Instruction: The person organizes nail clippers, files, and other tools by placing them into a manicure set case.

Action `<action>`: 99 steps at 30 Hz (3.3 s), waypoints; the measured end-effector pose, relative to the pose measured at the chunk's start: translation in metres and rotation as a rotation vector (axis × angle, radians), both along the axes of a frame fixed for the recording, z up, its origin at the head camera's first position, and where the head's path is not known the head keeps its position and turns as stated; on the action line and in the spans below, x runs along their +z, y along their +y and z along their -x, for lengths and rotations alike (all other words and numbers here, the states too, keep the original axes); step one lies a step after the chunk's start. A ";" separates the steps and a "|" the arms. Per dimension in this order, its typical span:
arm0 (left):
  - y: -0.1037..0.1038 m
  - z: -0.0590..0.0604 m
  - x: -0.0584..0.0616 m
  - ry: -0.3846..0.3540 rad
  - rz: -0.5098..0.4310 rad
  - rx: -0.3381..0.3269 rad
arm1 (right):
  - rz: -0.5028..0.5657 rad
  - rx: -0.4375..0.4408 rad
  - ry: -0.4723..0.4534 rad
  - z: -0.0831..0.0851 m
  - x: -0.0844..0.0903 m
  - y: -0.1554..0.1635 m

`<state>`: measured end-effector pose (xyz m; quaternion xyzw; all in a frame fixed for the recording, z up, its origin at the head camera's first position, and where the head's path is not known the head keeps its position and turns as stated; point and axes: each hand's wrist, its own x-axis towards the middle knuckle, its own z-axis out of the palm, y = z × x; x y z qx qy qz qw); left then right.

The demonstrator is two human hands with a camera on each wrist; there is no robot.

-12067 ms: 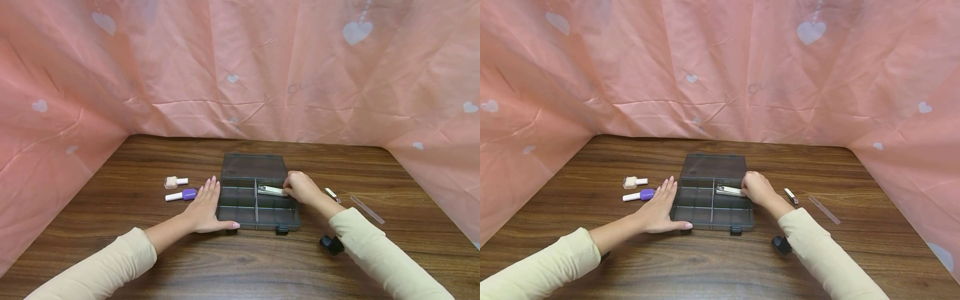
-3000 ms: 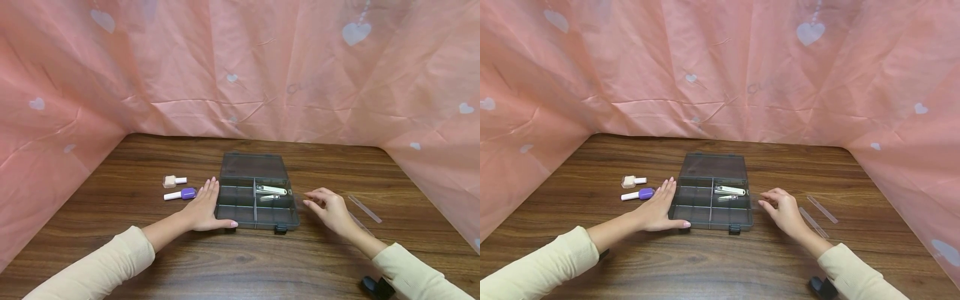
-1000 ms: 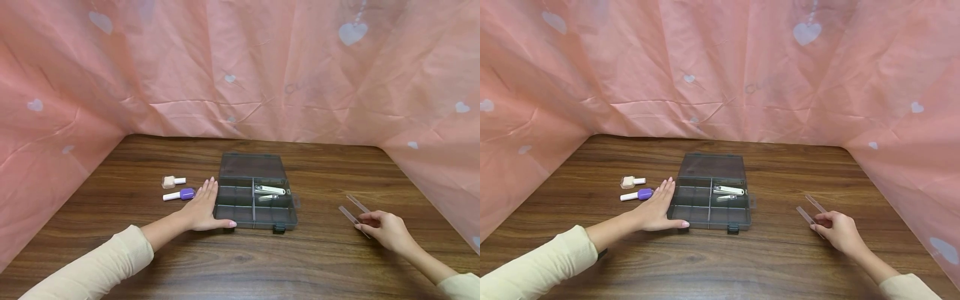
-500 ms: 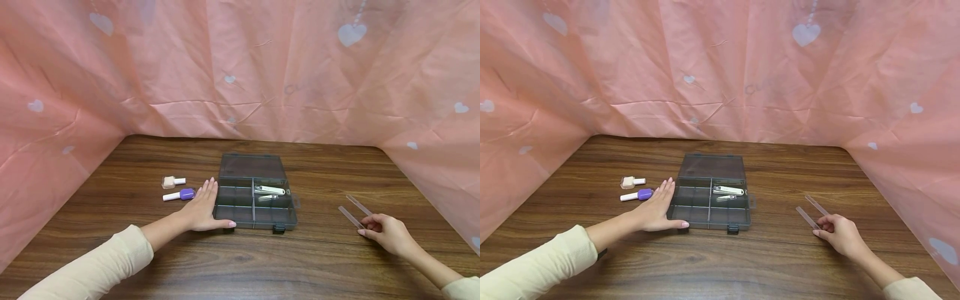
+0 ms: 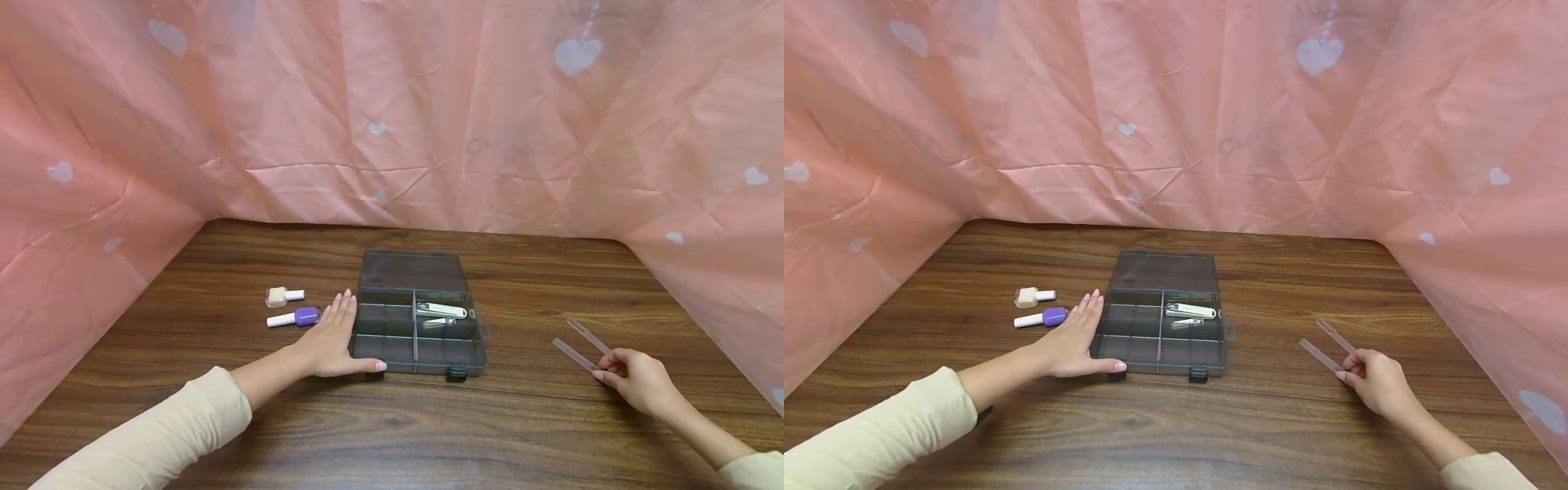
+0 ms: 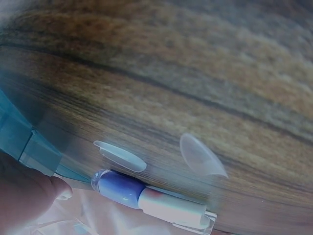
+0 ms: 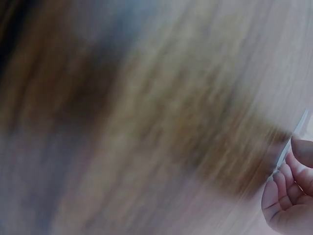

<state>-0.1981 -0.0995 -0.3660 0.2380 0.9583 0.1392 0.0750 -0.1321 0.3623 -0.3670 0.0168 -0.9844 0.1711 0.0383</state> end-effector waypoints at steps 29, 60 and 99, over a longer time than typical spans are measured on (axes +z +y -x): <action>0.002 0.000 0.003 -0.013 0.012 0.002 | -0.020 0.030 0.115 0.003 0.003 -0.004; 0.001 -0.001 0.002 0.000 -0.001 0.001 | 0.084 0.109 0.323 0.012 0.010 -0.022; 0.001 0.000 0.001 -0.007 -0.004 -0.001 | 0.259 0.350 0.327 0.027 0.025 -0.109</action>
